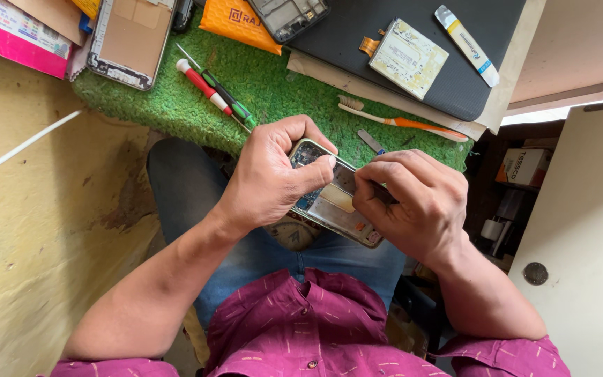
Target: The person repairs a smartphone while seated, working on it on their lap. They remove the back cover and internal board, press and fit the frame edges, place the battery into the phone body, then align and press the display assembly closed and set the phone on the bench.
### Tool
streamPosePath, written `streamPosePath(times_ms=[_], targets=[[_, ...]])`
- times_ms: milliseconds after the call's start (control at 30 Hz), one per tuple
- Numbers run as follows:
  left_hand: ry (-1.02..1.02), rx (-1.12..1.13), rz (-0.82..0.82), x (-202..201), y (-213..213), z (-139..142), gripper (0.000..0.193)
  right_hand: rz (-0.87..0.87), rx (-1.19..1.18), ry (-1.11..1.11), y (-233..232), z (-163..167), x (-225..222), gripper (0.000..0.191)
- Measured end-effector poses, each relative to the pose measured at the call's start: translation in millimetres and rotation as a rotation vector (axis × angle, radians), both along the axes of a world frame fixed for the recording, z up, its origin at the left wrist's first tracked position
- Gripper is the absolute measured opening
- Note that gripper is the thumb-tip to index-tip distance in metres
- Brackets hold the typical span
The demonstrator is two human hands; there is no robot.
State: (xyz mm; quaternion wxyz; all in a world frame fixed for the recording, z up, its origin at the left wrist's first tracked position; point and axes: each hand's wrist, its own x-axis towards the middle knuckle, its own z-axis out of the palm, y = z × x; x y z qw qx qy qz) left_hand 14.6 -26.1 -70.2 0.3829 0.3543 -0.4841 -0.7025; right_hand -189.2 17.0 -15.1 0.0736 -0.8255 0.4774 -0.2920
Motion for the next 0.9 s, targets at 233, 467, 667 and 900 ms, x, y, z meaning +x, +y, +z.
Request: streamPosePath(times_ms=[233,467,667,900], targets=[[0.018,-0.022,0.006,-2.2,-0.2,0.9,0.009,0.027,-0.027,0.052,1.3,4.6,-0.8,0.018],[0.044,-0.013,0.000,-2.9,-2.0,1.0,0.008,0.008,-0.027,0.029,1.4,3.2,-2.0,0.018],[0.027,0.022,-0.013,-3.6,-2.2,5.2,0.013,-0.012,-0.014,0.011,1.3,1.2,-3.3,0.017],[0.054,0.032,-0.006,-2.5,-1.6,3.4,0.014,-0.006,-0.008,0.001,1.5,0.1,-2.8,0.018]])
